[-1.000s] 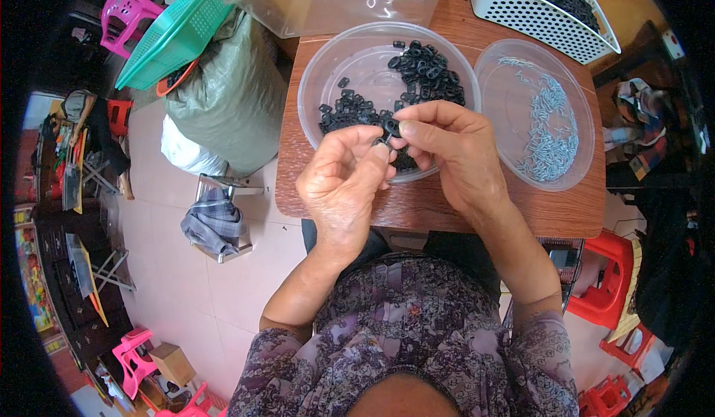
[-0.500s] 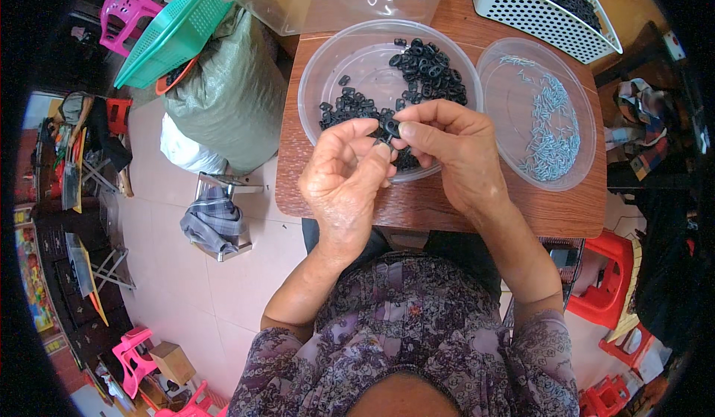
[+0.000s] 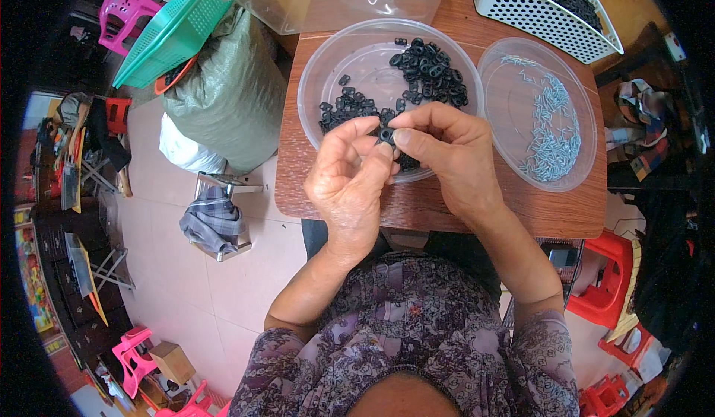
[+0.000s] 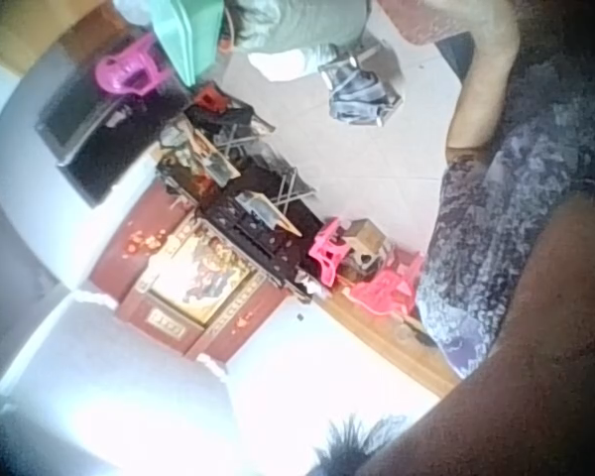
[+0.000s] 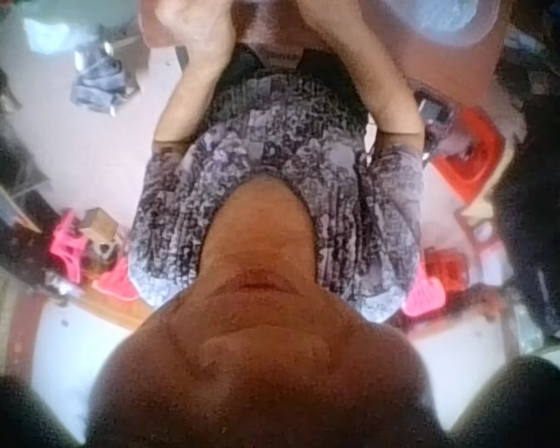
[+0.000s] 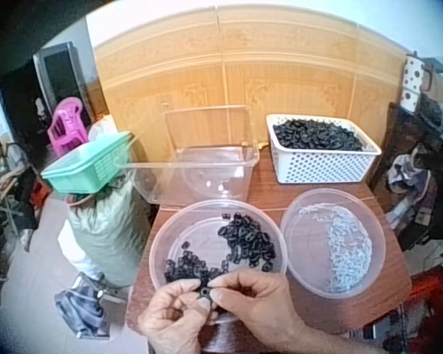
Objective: Manually joining circular black plastic components.
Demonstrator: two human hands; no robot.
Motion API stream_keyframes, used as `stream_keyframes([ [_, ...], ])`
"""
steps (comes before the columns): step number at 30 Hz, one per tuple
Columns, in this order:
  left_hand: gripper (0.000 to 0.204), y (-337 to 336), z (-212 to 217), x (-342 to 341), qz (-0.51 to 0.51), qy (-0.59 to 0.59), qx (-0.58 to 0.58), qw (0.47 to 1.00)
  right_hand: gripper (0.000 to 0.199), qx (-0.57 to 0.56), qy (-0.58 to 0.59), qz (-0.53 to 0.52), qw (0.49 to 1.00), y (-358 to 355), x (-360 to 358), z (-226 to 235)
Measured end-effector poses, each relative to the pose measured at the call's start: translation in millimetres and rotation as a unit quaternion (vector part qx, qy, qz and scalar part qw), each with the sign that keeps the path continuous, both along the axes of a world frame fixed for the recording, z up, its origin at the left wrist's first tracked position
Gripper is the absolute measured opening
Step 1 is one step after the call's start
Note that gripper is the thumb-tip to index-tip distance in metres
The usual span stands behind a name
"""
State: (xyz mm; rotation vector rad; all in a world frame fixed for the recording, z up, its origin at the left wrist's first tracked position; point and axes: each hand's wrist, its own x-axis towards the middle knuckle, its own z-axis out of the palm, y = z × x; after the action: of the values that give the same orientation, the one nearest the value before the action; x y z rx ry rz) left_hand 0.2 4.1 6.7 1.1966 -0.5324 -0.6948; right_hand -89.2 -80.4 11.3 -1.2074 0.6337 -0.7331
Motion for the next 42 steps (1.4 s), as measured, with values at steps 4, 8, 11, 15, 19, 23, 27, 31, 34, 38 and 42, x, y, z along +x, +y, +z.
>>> stream_keyframes([
  [4, 0.027, 0.3, -3.2, -1.6, -0.001, 0.006, -0.022, 1.000, 0.013, -0.021, 0.009, 0.007, 1.000, 2.0, -0.9, 4.2],
  [8, 0.030, -0.2, -5.5, -1.7, -0.026, 0.024, -0.042, 0.999, 0.008, -0.074, -0.010, -0.024, 0.997, 6.7, 0.7, 4.4],
  [11, 0.029, 0.5, -5.5, 1.9, -0.029, -0.014, -0.057, 0.998, 0.013, -0.220, 0.051, -0.046, 0.973, 9.0, -1.6, 1.5],
  [15, 0.028, 1.3, -3.3, 1.3, -0.040, 0.020, -0.035, 0.998, 0.018, -0.314, 0.058, -0.052, 0.946, 5.8, -2.8, -7.6],
  [19, 0.027, 0.3, -0.2, -1.3, -0.022, 0.000, -0.034, 0.999, 0.020, -0.346, 0.057, -0.044, 0.935, 6.9, -4.0, -4.6],
  [23, 0.027, 2.4, -0.5, -2.1, -0.020, -0.020, -0.015, 0.999, 0.023, -0.382, 0.050, -0.053, 0.921, 6.2, -5.5, -5.5],
  [27, 0.027, 4.1, 0.6, -3.8, -0.027, -0.030, -0.007, 0.999, 0.026, -0.376, 0.040, -0.073, 0.923, 5.8, -5.9, -13.6],
  [31, 0.027, 5.4, -1.0, -2.0, -0.043, -0.032, -0.014, 0.998, 0.026, -0.384, 0.038, -0.079, 0.919, 5.0, -7.3, -15.4],
  [34, 0.027, 4.7, -2.0, -3.1, -0.047, -0.044, -0.037, 0.997, 0.025, -0.393, 0.037, -0.084, 0.915, 5.7, -8.1, -14.6],
  [38, 0.027, 3.7, -5.4, -5.6, -0.039, -0.056, -0.079, 0.995, 0.023, -0.409, 0.033, -0.098, 0.907, 8.0, -8.6, -14.5],
  [42, 0.029, 4.4, -5.2, -7.7, -0.041, -0.031, -0.088, 0.995, 0.023, -0.458, 0.042, -0.103, 0.882, 8.0, -7.6, -15.9],
])
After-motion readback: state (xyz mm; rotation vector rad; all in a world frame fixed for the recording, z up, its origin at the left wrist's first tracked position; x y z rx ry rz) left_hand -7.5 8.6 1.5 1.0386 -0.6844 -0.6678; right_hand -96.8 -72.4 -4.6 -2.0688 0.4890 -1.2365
